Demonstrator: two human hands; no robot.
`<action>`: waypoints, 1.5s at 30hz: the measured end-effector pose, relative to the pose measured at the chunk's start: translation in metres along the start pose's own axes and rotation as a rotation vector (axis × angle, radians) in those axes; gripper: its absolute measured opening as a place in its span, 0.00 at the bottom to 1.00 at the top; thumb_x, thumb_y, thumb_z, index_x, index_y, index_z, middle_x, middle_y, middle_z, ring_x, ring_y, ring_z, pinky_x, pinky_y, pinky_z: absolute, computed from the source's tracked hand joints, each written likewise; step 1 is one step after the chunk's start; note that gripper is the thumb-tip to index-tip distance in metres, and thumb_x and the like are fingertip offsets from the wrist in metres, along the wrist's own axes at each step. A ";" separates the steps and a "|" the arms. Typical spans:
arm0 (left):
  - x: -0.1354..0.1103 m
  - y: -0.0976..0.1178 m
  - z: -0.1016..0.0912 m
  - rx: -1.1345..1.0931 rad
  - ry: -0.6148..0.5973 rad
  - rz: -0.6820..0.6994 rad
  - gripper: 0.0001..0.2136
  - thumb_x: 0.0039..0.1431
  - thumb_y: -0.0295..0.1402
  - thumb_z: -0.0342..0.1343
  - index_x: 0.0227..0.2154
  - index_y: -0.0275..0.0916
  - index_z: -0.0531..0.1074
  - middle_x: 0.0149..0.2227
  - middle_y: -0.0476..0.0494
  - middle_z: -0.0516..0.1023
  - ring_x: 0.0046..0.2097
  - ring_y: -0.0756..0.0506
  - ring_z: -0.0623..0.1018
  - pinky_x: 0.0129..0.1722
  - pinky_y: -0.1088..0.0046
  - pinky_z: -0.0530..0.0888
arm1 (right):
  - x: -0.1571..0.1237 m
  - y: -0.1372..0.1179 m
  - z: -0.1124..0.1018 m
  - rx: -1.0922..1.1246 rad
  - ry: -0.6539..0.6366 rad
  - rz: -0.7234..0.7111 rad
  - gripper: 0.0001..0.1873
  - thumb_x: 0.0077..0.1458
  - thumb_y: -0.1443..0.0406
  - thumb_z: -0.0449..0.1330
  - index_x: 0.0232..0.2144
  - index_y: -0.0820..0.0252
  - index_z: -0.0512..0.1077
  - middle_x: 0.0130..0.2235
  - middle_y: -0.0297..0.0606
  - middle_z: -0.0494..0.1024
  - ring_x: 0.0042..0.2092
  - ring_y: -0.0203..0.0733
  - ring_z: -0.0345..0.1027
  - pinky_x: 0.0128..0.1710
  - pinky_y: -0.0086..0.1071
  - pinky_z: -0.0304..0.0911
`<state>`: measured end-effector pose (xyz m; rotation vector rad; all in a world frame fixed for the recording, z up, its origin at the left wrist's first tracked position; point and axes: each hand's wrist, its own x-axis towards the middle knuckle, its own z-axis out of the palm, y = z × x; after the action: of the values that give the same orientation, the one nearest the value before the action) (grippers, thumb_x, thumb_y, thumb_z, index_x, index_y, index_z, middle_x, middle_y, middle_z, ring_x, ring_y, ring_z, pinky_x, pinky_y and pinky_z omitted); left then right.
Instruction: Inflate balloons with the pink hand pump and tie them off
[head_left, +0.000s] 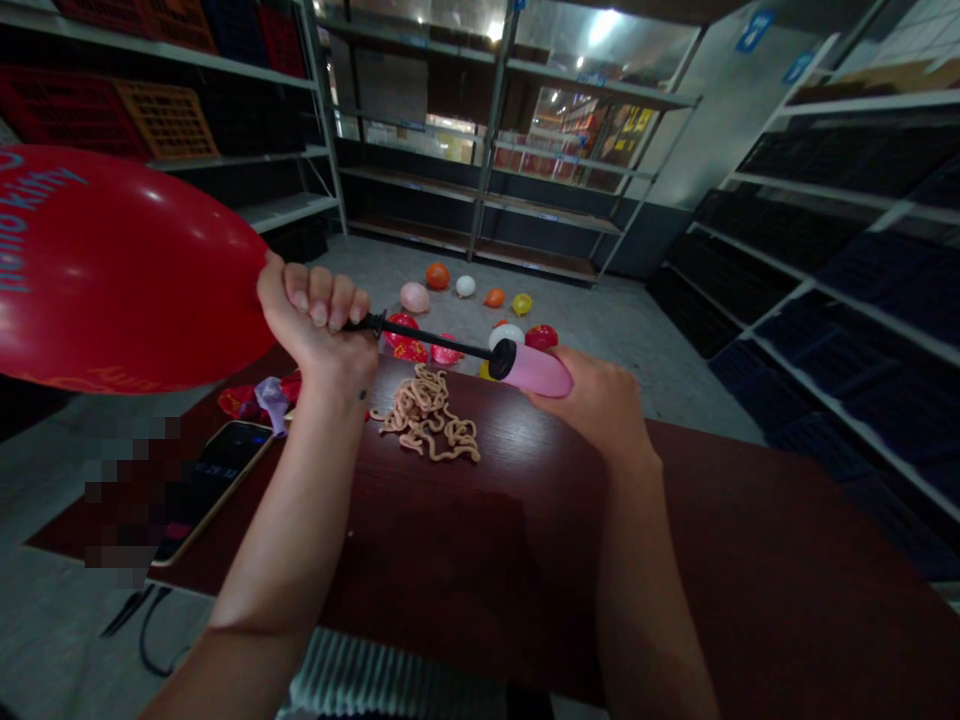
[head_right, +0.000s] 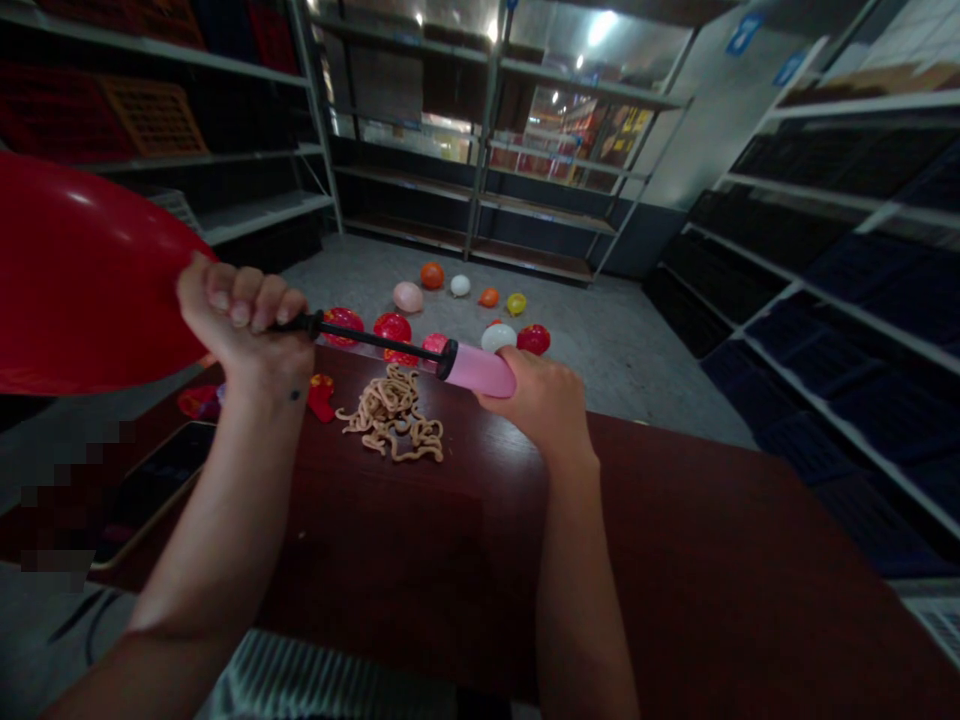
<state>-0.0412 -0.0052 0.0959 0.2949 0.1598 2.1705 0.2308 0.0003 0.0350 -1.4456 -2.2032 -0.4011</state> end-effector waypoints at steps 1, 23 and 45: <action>-0.002 -0.002 0.001 0.014 -0.002 0.010 0.23 0.77 0.32 0.38 0.22 0.40 0.39 0.14 0.56 0.42 0.14 0.55 0.46 0.18 0.73 0.44 | -0.001 0.001 -0.002 0.003 -0.024 0.002 0.19 0.54 0.53 0.64 0.44 0.57 0.77 0.34 0.39 0.82 0.33 0.46 0.73 0.31 0.35 0.53; -0.016 -0.057 -0.020 0.211 -0.009 -0.133 0.29 0.72 0.42 0.50 0.16 0.39 0.47 0.12 0.56 0.47 0.13 0.55 0.50 0.15 0.75 0.52 | 0.006 -0.046 0.017 -0.024 0.104 -0.106 0.18 0.56 0.52 0.63 0.41 0.60 0.76 0.33 0.40 0.82 0.30 0.43 0.72 0.30 0.35 0.50; 0.005 0.005 -0.004 0.118 -0.001 0.013 0.23 0.74 0.31 0.35 0.19 0.39 0.41 0.12 0.55 0.44 0.12 0.55 0.48 0.16 0.76 0.49 | 0.004 0.011 0.012 -0.018 0.108 -0.092 0.19 0.57 0.52 0.64 0.45 0.57 0.76 0.41 0.44 0.82 0.41 0.50 0.75 0.40 0.38 0.59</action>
<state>-0.0490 -0.0045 0.0940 0.3645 0.2874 2.1773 0.2370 0.0131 0.0268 -1.3042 -2.1901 -0.5192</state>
